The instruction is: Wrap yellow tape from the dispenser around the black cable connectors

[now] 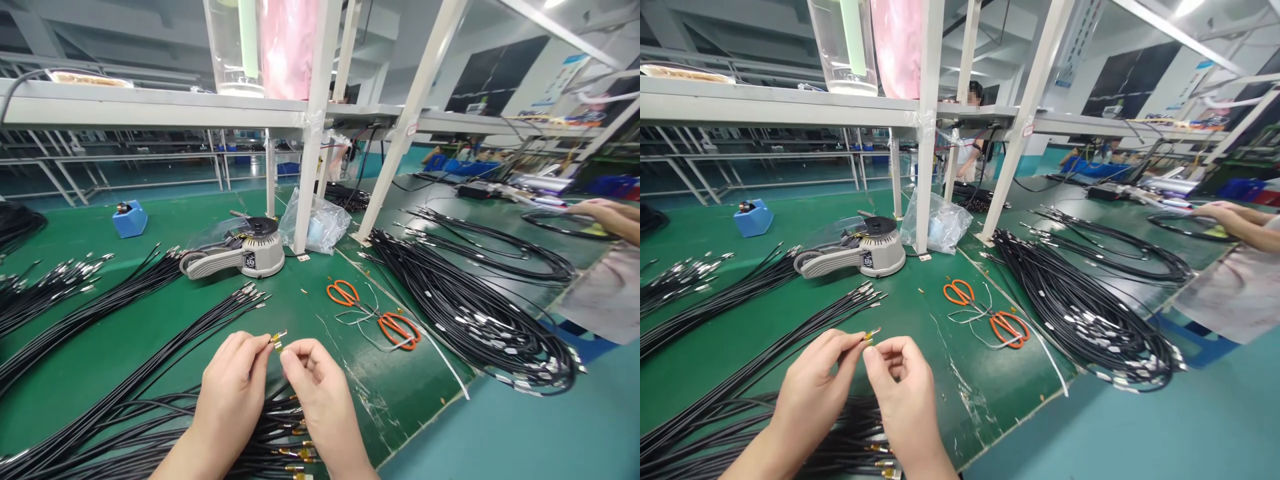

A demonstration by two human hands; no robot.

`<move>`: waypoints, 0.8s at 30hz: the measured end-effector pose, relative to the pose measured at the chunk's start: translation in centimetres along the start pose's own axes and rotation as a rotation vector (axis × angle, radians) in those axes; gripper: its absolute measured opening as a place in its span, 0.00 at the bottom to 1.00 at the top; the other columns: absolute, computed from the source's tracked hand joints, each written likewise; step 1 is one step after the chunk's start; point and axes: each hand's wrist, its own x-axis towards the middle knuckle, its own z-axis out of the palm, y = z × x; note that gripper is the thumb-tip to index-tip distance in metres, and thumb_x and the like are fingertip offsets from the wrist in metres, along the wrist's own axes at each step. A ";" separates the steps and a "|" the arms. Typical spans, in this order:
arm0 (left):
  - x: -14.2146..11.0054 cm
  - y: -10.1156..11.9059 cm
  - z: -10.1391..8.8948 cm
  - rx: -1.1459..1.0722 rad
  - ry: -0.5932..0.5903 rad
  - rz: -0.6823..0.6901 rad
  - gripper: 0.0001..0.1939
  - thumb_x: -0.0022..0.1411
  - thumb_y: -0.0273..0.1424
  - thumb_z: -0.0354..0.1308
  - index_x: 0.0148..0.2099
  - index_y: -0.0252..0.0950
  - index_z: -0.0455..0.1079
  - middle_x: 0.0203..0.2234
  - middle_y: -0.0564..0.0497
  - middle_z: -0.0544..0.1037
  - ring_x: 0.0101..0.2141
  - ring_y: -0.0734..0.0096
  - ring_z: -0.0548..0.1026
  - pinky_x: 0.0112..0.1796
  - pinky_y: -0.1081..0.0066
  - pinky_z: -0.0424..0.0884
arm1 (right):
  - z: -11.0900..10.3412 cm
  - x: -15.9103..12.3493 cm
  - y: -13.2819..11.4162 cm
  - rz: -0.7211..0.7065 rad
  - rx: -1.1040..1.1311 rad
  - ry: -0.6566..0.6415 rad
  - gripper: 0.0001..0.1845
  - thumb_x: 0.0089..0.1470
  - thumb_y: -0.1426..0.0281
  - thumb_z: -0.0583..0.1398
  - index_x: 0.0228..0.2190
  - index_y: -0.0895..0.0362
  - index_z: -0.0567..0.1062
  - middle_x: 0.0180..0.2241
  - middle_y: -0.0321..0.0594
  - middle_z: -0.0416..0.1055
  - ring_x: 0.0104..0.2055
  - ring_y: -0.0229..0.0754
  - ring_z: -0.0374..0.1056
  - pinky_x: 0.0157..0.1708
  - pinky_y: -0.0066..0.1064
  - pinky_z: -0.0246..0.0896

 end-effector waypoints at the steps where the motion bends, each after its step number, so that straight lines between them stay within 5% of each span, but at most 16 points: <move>1: 0.0 0.0 0.1 0.010 -0.002 0.005 0.07 0.62 0.28 0.52 0.37 0.37 0.71 0.26 0.52 0.75 0.28 0.71 0.73 0.32 0.71 0.69 | 0.2 0.0 0.0 0.005 0.002 -0.001 0.14 0.47 0.60 0.62 0.26 0.58 0.72 0.25 0.37 0.71 0.28 0.40 0.67 0.29 0.28 0.64; 6: 0.4 0.3 -0.4 -0.075 -0.088 -0.108 0.08 0.61 0.30 0.52 0.34 0.39 0.72 0.26 0.52 0.75 0.29 0.70 0.74 0.31 0.71 0.70 | 0.4 -0.1 0.3 -0.038 -0.048 0.018 0.10 0.50 0.64 0.60 0.24 0.58 0.72 0.24 0.37 0.71 0.27 0.39 0.66 0.28 0.28 0.63; 14: 1.9 1.4 -1.6 -0.376 -0.434 -0.623 0.13 0.56 0.38 0.53 0.26 0.37 0.71 0.17 0.57 0.69 0.16 0.76 0.67 0.20 0.75 0.63 | -0.1 -0.5 0.8 -0.138 -0.146 -0.012 0.09 0.53 0.66 0.58 0.25 0.56 0.71 0.26 0.37 0.71 0.30 0.40 0.67 0.31 0.27 0.62; 24: 1.8 1.2 -1.3 -0.552 -0.433 -0.744 0.15 0.53 0.41 0.54 0.25 0.35 0.68 0.15 0.58 0.65 0.13 0.78 0.64 0.18 0.75 0.60 | -0.2 -0.5 0.4 -0.168 -0.152 -0.007 0.09 0.53 0.69 0.58 0.23 0.56 0.70 0.25 0.35 0.70 0.27 0.38 0.66 0.30 0.27 0.62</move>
